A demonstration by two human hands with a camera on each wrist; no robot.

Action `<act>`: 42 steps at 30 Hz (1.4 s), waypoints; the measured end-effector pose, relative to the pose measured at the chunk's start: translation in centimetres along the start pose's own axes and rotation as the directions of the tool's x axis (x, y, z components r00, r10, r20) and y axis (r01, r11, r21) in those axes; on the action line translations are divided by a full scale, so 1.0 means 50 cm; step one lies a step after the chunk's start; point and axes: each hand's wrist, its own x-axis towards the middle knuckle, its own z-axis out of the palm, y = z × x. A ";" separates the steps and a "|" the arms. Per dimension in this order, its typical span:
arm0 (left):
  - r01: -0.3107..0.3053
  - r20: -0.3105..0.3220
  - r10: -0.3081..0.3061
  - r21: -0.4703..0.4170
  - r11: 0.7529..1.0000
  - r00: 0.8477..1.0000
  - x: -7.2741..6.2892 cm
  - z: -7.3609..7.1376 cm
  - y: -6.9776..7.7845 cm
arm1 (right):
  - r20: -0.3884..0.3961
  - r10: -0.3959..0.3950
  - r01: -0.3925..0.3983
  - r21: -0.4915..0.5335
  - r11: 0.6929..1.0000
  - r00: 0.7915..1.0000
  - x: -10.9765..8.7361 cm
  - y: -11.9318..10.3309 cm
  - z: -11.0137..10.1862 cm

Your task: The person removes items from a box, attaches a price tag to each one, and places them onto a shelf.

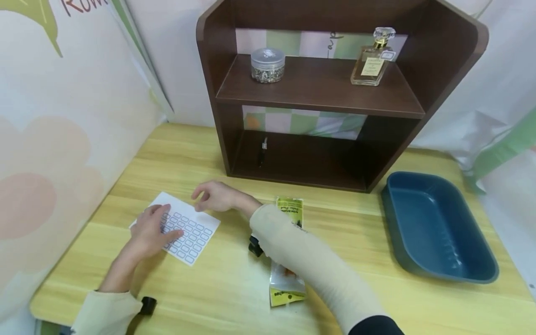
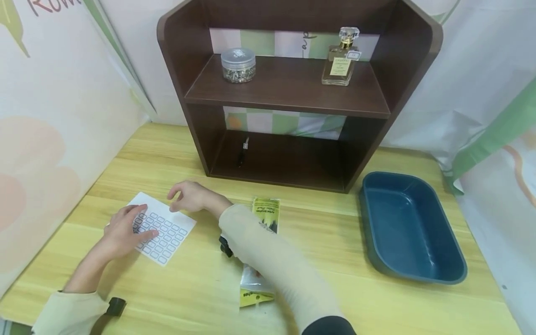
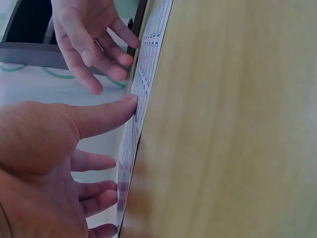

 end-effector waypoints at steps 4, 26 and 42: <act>-0.019 -0.014 0.018 -0.028 0.999 1.000 0.004 -0.002 0.004 | -0.006 0.039 -0.039 -0.009 0.999 0.999 0.011 -0.003 0.009; -0.093 -0.129 0.075 -0.136 0.986 0.989 0.008 0.014 0.012 | -0.022 0.012 -0.013 -0.037 0.999 1.000 0.021 -0.014 0.027; -0.093 -0.173 0.068 -0.141 0.986 0.983 -0.006 0.003 0.006 | -0.023 0.022 -0.022 0.025 0.999 0.999 0.025 -0.021 0.042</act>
